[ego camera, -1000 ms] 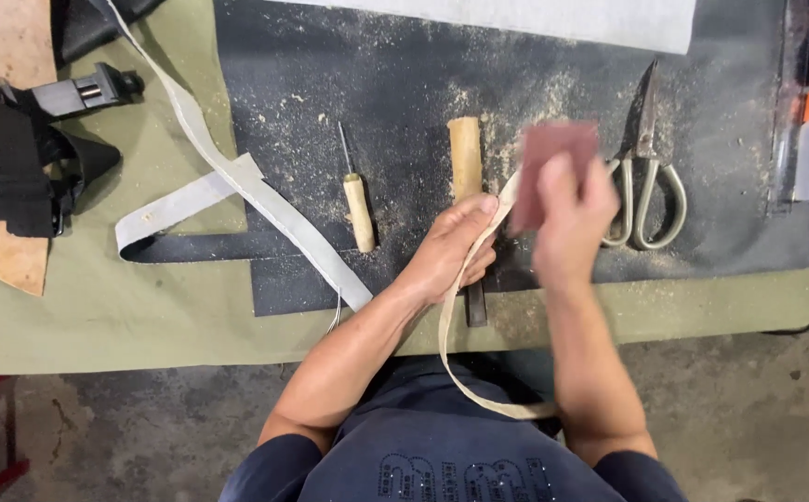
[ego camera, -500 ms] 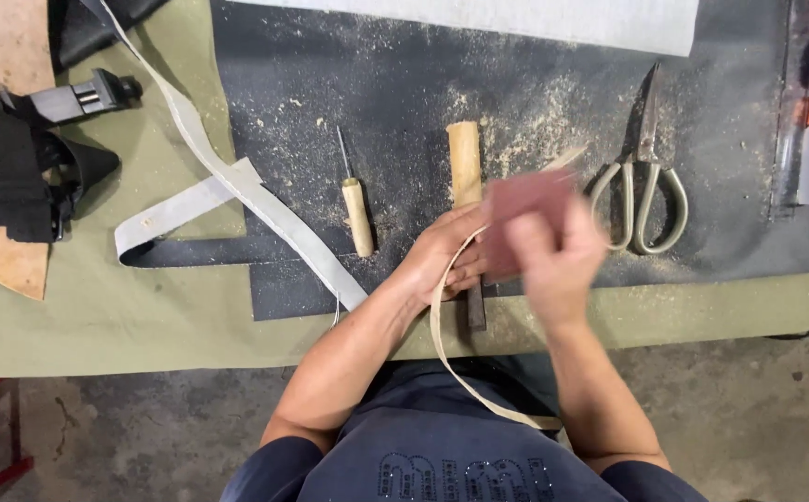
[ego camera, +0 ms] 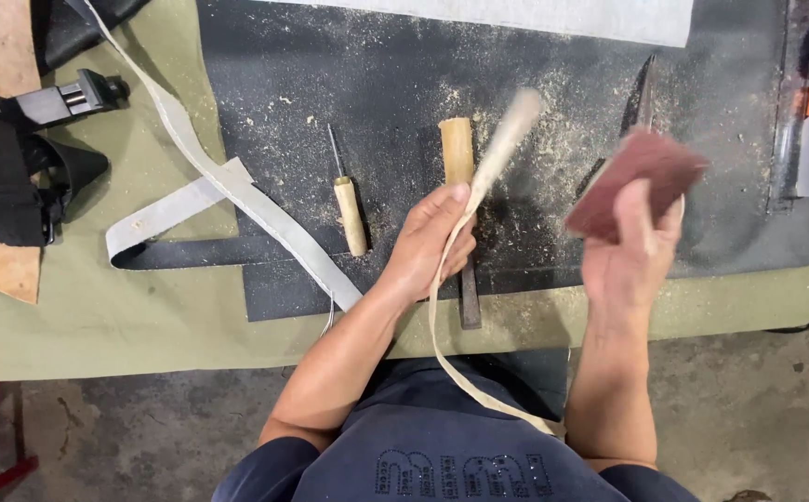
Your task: Sanding a thin wooden strip using a piece of sandpaper on a workbench to smooth the surface.
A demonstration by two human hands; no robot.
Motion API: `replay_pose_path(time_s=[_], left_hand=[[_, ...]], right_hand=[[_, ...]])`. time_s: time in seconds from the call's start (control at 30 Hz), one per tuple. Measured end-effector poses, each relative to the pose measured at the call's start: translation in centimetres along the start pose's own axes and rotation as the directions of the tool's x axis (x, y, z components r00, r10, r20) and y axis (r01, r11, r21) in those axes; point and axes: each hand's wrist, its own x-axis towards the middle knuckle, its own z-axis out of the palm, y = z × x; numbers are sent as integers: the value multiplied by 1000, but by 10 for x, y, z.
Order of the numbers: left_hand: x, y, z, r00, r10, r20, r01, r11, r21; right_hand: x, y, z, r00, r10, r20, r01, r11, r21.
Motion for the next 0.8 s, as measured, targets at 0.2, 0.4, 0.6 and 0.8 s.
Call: replay_pose_path(time_s=[0.2, 0.4, 0.6, 0.8], left_hand=[[8, -30, -4, 948, 316, 49, -282, 756, 590], [-10, -20, 13, 993, 59, 101, -101, 871, 481], [-32, -36, 22, 989, 138, 58, -147, 822, 550], [-41, -51, 22, 991, 130, 5, -109, 810, 576]], right_hand=[[-46, 45, 22, 963, 129, 237, -135, 991, 11], [-29, 35, 27, 990, 97, 98, -95, 995, -26], [-56, -2, 38, 985, 153, 79, -147, 986, -79], [-55, 3, 30, 974, 169, 151, -152, 981, -118]])
